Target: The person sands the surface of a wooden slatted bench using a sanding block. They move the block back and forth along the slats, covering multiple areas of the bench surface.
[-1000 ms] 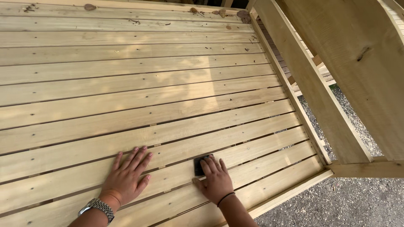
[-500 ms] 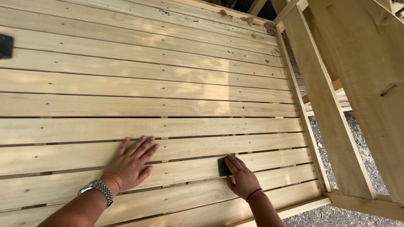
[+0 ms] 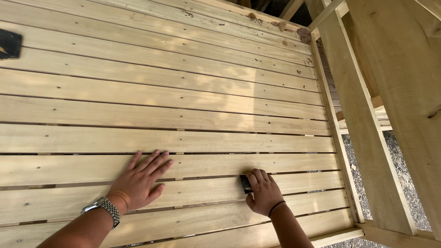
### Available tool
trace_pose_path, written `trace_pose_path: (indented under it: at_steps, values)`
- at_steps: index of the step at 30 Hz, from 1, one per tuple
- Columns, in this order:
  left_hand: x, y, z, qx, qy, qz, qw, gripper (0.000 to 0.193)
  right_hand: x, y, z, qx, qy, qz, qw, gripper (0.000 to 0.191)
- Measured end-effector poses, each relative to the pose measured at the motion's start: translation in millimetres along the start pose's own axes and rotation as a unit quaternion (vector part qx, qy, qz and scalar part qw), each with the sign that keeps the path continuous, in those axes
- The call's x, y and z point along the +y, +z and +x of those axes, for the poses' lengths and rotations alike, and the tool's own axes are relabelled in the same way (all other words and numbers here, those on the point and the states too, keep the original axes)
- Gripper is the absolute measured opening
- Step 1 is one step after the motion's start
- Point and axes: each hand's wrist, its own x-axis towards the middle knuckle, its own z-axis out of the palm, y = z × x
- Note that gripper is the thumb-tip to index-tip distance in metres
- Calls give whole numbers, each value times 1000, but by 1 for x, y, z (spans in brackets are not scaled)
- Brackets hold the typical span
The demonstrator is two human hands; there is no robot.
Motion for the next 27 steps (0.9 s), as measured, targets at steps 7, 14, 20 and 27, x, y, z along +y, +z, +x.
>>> trace_pose_path:
  at_steps: [7, 14, 20, 27]
  values:
    - [-1, -2, 3, 8, -2, -1, 1000, 70, 5, -7, 4, -13, -7, -9, 1000, 53]
    - [-4, -6, 5, 25, 3, 6, 1000, 69, 17, 13, 10, 148, -74, -4, 986, 36]
    - [-6, -8, 7, 41, 10, 12, 999, 69, 24, 17, 14, 112, 29, -36, 993, 20]
    - [-7, -8, 8, 41, 5, 17, 999, 68, -14, 25, 6, 199, 65, 55, 976, 46]
